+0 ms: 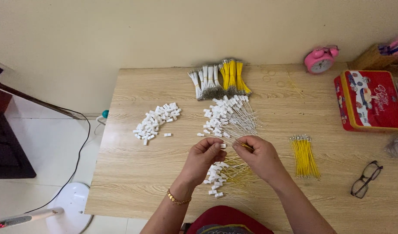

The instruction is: Manually attaching small white plastic connectors to the ends of yellow and white electrical wires.

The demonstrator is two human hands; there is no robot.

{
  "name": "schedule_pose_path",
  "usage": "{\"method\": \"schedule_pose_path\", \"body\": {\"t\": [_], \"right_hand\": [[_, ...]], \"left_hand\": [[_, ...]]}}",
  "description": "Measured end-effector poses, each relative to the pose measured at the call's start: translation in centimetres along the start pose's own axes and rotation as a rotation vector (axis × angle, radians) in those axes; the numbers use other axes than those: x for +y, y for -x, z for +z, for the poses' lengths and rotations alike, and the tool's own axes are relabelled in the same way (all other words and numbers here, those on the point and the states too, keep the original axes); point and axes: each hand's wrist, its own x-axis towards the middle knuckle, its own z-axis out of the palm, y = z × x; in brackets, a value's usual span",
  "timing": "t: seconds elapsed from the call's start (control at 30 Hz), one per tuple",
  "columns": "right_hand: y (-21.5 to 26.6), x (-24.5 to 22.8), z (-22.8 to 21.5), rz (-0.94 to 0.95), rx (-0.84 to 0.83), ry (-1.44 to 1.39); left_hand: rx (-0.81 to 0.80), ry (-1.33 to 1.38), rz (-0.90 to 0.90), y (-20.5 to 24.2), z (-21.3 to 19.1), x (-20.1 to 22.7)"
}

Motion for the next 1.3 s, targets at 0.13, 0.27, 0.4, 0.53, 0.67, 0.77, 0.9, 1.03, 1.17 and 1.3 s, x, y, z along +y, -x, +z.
{"method": "schedule_pose_path", "body": {"t": [0.13,0.27,0.4,0.53,0.67,0.77,0.9,1.03,1.17,1.3], "right_hand": [[0.0,-0.2,0.0,-0.019,0.017,0.06],[-0.4,0.7,0.1,-0.024,-0.001,0.076],[-0.3,0.7,0.3,-0.008,-0.034,0.014],[-0.3,0.6,0.3,-0.009,-0.021,0.015],[-0.1,-0.2,0.0,0.001,-0.032,-0.029],[-0.3,0.0,-0.1,-0.008,-0.048,-0.013],[-0.8,1.2,-0.1,-0.035,-0.111,0.096],[-0.8,1.5,0.3,0.014,-0.105,0.058],[-0.9,1.8,0.3,0.042,-0.103,0.079],[-0.9,2.1,0.6,-0.01,-0.123,0.119]], "left_hand": [[0.004,0.08,-0.029,0.4,0.6,1.1],[-0.024,0.115,-0.043,0.2,0.4,0.7],[-0.041,0.121,-0.049,-0.1,0.1,0.1],[-0.028,0.141,-0.056,-0.1,0.1,0.3],[-0.032,0.169,-0.066,-0.2,0.1,0.4],[-0.047,0.166,-0.077,-0.3,0.1,0.1],[-0.04,0.117,-0.078,-0.3,0.0,0.2],[-0.032,0.118,-0.081,-0.4,-0.2,0.2],[-0.023,0.106,-0.09,-0.5,-0.3,-0.3],[-0.006,0.081,-0.101,-0.8,-0.6,-1.0]]}}
